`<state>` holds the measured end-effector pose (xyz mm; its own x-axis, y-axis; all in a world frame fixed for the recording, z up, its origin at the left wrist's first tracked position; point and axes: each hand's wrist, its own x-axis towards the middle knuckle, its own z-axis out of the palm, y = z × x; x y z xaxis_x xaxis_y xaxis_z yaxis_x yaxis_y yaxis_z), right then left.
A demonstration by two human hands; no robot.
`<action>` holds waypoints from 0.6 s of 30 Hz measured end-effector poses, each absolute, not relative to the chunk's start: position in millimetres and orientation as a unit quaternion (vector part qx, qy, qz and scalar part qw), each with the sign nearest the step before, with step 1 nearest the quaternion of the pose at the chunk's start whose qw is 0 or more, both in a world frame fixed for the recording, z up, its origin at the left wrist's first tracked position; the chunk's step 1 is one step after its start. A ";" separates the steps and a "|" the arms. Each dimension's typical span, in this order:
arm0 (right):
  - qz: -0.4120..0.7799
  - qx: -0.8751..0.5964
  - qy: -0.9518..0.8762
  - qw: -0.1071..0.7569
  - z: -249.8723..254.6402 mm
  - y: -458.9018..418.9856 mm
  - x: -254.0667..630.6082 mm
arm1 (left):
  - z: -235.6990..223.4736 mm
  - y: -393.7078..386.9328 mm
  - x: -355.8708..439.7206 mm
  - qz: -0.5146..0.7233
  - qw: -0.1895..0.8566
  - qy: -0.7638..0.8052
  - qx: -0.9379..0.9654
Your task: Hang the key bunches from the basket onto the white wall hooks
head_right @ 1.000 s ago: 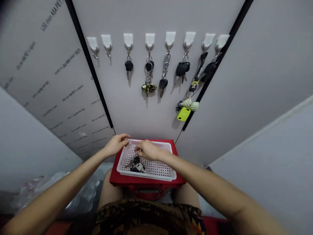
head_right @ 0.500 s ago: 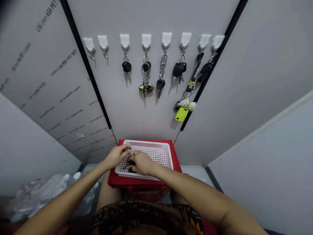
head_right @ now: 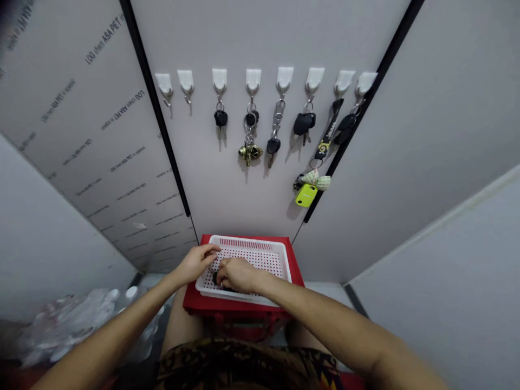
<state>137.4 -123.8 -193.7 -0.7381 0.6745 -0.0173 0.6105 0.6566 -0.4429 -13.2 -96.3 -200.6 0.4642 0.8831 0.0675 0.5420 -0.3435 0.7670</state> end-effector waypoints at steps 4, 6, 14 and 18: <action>0.351 -0.480 -0.775 0.215 -158.2 -107.2 137.0 | -181.1 -101.7 -8.4 0.327 0.488 0.367 0.722; 0.421 -0.513 -0.697 0.273 -127.6 -95.1 133.6 | -166.9 -98.1 -1.4 0.372 0.528 0.315 0.696; 0.374 -0.414 -0.630 0.541 11.5 -48.3 104.9 | -43.7 -46.8 5.7 0.536 0.526 0.309 0.584; 0.256 -0.396 -0.649 0.597 51.1 -17.9 86.8 | 15.3 -22.9 -7.8 0.557 0.469 0.334 0.599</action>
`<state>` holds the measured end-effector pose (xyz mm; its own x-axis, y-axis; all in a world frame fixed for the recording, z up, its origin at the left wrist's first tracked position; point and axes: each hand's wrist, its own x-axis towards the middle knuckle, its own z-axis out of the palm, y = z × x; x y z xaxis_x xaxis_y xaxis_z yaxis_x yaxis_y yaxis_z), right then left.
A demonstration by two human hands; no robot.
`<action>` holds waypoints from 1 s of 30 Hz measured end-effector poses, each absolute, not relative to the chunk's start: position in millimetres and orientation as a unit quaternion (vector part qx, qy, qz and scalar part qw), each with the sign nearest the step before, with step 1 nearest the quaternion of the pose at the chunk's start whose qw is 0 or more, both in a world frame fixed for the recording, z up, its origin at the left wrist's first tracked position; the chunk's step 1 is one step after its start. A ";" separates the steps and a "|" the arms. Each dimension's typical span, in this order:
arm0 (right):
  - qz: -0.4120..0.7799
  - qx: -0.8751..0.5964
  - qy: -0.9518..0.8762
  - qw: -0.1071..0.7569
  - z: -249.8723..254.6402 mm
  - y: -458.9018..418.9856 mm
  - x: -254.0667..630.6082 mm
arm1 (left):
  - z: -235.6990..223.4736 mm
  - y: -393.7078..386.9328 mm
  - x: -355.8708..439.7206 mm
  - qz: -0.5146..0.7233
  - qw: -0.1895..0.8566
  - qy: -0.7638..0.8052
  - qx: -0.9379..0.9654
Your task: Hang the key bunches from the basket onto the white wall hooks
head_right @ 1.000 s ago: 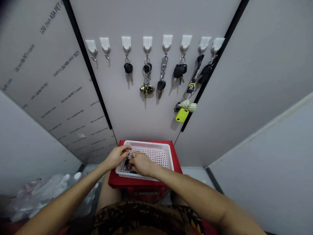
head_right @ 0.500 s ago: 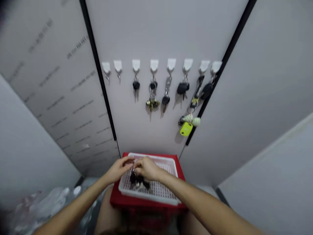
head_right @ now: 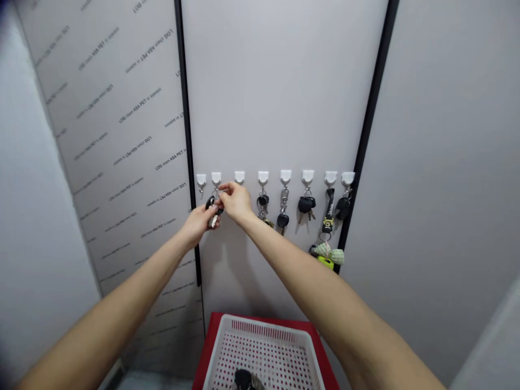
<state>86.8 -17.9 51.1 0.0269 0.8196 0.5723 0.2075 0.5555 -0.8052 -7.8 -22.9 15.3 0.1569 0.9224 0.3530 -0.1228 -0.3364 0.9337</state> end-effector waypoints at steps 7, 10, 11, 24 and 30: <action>0.121 -0.528 -0.651 0.532 54.9 21.4 68.7 | 24.2 -1.8 -13.3 0.514 0.424 0.444 0.599; 0.022 -0.519 -0.683 0.514 38.1 9.6 77.5 | 0.1 -6.0 -14.6 0.480 0.426 0.467 0.608; -0.007 -0.507 -0.695 0.510 29.1 1.9 83.3 | -11.2 -8.9 -15.7 0.470 0.424 0.474 0.613; 0.164 -0.440 -0.882 0.041 -197.3 -122.3 163.6 | -187.8 -75.9 -13.2 0.193 0.433 0.426 0.771; 0.222 -0.525 -0.820 0.050 -208.4 -130.3 157.9 | -193.5 -84.9 -8.7 0.164 0.339 0.435 0.818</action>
